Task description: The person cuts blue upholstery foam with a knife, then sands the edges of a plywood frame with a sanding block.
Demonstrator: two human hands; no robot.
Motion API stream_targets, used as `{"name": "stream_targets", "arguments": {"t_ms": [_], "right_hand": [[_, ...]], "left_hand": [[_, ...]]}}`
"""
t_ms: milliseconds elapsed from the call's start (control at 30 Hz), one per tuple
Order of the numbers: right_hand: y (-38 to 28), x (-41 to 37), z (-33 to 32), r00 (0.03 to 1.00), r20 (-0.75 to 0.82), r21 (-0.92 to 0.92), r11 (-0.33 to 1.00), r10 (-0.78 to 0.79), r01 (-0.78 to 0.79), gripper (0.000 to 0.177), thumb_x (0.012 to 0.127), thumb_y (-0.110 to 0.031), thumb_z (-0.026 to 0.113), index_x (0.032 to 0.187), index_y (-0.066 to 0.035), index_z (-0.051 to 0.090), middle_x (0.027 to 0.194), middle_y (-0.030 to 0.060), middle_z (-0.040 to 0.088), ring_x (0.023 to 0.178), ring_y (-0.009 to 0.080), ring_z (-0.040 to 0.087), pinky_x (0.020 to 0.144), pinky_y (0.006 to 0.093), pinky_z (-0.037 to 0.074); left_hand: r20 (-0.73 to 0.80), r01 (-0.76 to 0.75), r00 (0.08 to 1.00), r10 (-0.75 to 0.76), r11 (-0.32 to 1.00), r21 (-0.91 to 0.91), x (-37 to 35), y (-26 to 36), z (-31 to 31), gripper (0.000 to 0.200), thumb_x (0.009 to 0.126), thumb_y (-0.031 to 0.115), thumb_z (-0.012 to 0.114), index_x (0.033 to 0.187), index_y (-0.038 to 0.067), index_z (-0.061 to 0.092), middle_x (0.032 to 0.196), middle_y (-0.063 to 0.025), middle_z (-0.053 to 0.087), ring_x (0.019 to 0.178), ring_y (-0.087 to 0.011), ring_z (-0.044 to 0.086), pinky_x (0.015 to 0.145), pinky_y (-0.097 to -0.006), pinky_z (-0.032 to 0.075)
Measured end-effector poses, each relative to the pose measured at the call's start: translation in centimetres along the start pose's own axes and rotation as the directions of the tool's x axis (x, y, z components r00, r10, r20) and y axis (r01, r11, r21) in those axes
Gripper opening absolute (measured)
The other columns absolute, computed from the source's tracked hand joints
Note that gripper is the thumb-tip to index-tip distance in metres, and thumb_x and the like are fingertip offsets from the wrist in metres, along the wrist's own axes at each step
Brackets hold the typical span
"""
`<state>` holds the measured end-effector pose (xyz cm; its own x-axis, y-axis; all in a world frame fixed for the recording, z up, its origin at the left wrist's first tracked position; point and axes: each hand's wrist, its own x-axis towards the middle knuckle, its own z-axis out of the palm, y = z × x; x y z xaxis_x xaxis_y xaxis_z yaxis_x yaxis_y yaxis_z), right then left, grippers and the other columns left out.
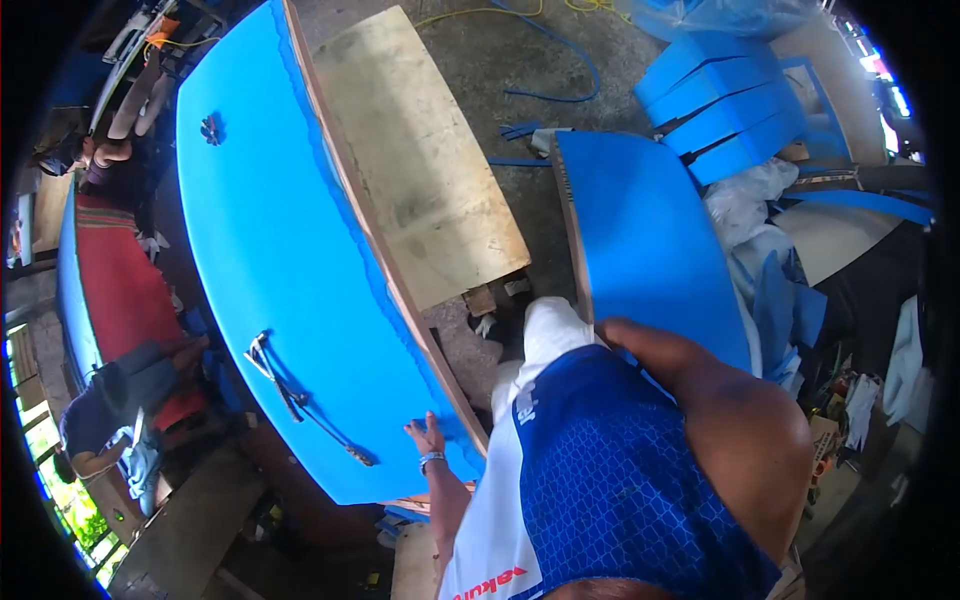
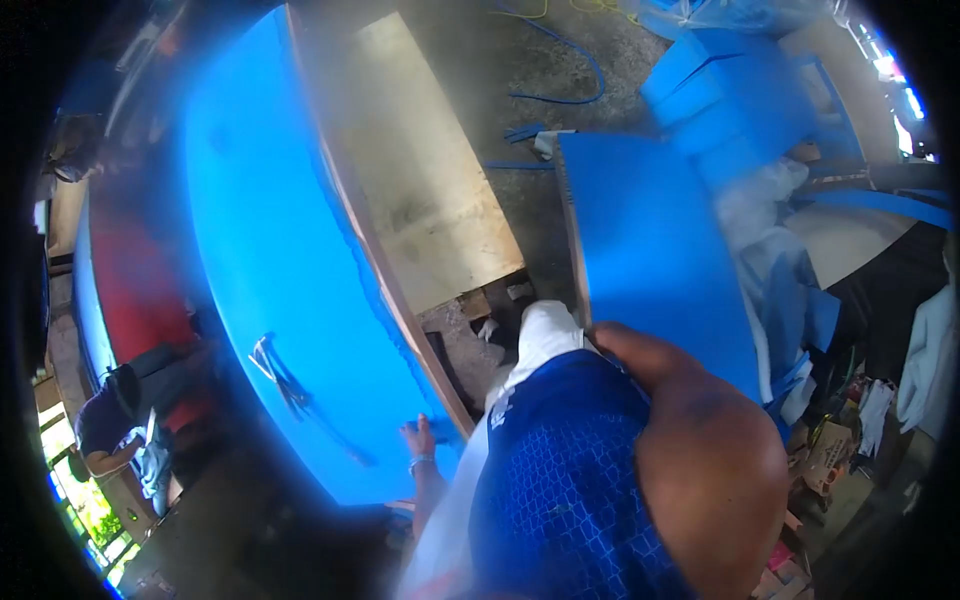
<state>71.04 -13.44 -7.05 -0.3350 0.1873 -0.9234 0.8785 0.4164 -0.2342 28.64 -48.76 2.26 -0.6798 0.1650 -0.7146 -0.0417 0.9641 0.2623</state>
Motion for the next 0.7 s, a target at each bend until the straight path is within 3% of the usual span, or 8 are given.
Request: {"name": "stream_targets", "arguments": {"t_ms": [167,233,267,300,333,467,533,700], "right_hand": [[0.4,0.2,-10.3,0.941,-0.338,-0.069,0.998,-0.016,-0.008,0.027,0.083,-0.023,0.06,0.105,-0.012,0.073,0.109,0.0162,0.073,0.101,0.0362,0.07,0.085,0.047,0.056],[-1.0,-1.8,-14.5,0.866,-0.495,0.151,0.989,0.076,0.0,0.025,0.082,-0.02,0.059,0.101,-0.013,0.073,0.108,0.0163,0.073,0.099,0.0337,0.07,0.082,0.0476,0.056],[-0.6,-0.4,-16.2,0.917,-0.393,-0.078,0.996,-0.062,0.034,0.025,0.082,-0.02,0.06,0.101,-0.011,0.072,0.111,0.0177,0.072,0.102,0.0348,0.069,0.084,0.0481,0.055],[-1.6,-0.9,-17.4,0.845,-0.534,0.081,0.997,0.025,0.021,0.029,0.085,-0.022,0.059,0.107,-0.011,0.072,0.117,0.0191,0.07,0.106,0.0366,0.067,0.087,0.048,0.055],[-2.7,-1.5,-20.4,0.922,-0.384,0.048,0.998,0.052,-0.036,0.036,0.089,-0.026,0.058,0.12,-0.01,0.069,0.119,0.018,0.07,0.111,0.0367,0.066,0.096,0.0451,0.052],[-4.0,1.9,-27.3,0.899,-0.438,0.226,0.969,0.014,0.095,0.038,0.092,-0.029,0.057,0.124,-0.01,0.067,0.123,0.0173,0.068,0.114,0.0347,0.065,0.096,0.0443,0.051],[-3.1,4.9,-31.5,0.908,-0.379,0.082,0.971,-0.179,0.226,0.04,0.093,-0.032,0.058,0.126,-0.01,0.066,0.123,0.0173,0.068,0.114,0.0346,0.065,0.097,0.0439,0.051],[1.1,5.1,-42.1,0.914,-0.38,0.054,0.983,-0.14,0.173,0.041,0.095,-0.036,0.059,0.125,-0.009,0.067,0.123,0.0175,0.068,0.117,0.0362,0.063,0.1,0.0454,0.049]], "left_hand": [[0.089,-0.043,0.995,0.05,0.996,-0.074,2.5,-2.1,1.0,0.107,0.092,0.069,0.053,0.151,-0.016,0.024,0.162,-0.0361,0.006,0.151,-0.0478,0.013,0.125,-0.0465,0.016],[0.141,-0.017,0.99,-0.016,0.973,0.23,2.8,-1.3,0.3,0.1,0.092,0.064,0.056,0.146,-0.016,0.034,0.155,-0.0393,0.028,0.143,-0.0533,0.029,0.122,-0.0517,0.021],[0.11,0.029,0.993,-0.048,0.986,0.167,4.2,-0.4,-0.1,0.091,0.092,0.059,0.059,0.142,-0.015,0.038,0.15,-0.0378,0.035,0.135,-0.0523,0.037,0.119,-0.0507,0.026],[0.084,0.073,0.993,-0.081,0.992,0.099,5.8,-0.3,-0.2,0.083,0.092,0.053,0.061,0.139,-0.014,0.042,0.145,-0.0364,0.042,0.128,-0.0513,0.046,0.115,-0.0497,0.031],[0.068,0.132,0.989,-0.134,0.991,0.034,6.7,1.0,0.0,0.075,0.092,0.047,0.064,0.135,-0.012,0.046,0.14,-0.035,0.05,0.12,-0.0503,0.055,0.112,-0.0487,0.036],[-0.273,-0.063,0.961,0.045,0.997,-0.054,5.5,12.3,1.4,0.074,0.092,0.041,0.067,0.136,-0.013,0.043,0.139,-0.0335,0.05,0.123,-0.0468,0.053,0.109,-0.0466,0.04],[-0.377,-0.195,0.918,0.119,0.966,-0.17,8.6,17.3,3.9,0.075,0.091,0.04,0.068,0.136,-0.014,0.041,0.136,-0.0326,0.051,0.122,-0.0468,0.052,0.107,-0.0473,0.041],[-0.315,-0.189,0.943,0.111,0.954,-0.23,9.3,22.9,6.4,0.09,0.085,0.051,0.072,0.137,-0.016,0.04,0.134,-0.0381,0.049,0.127,-0.0496,0.046,0.11,-0.0491,0.038]]}}
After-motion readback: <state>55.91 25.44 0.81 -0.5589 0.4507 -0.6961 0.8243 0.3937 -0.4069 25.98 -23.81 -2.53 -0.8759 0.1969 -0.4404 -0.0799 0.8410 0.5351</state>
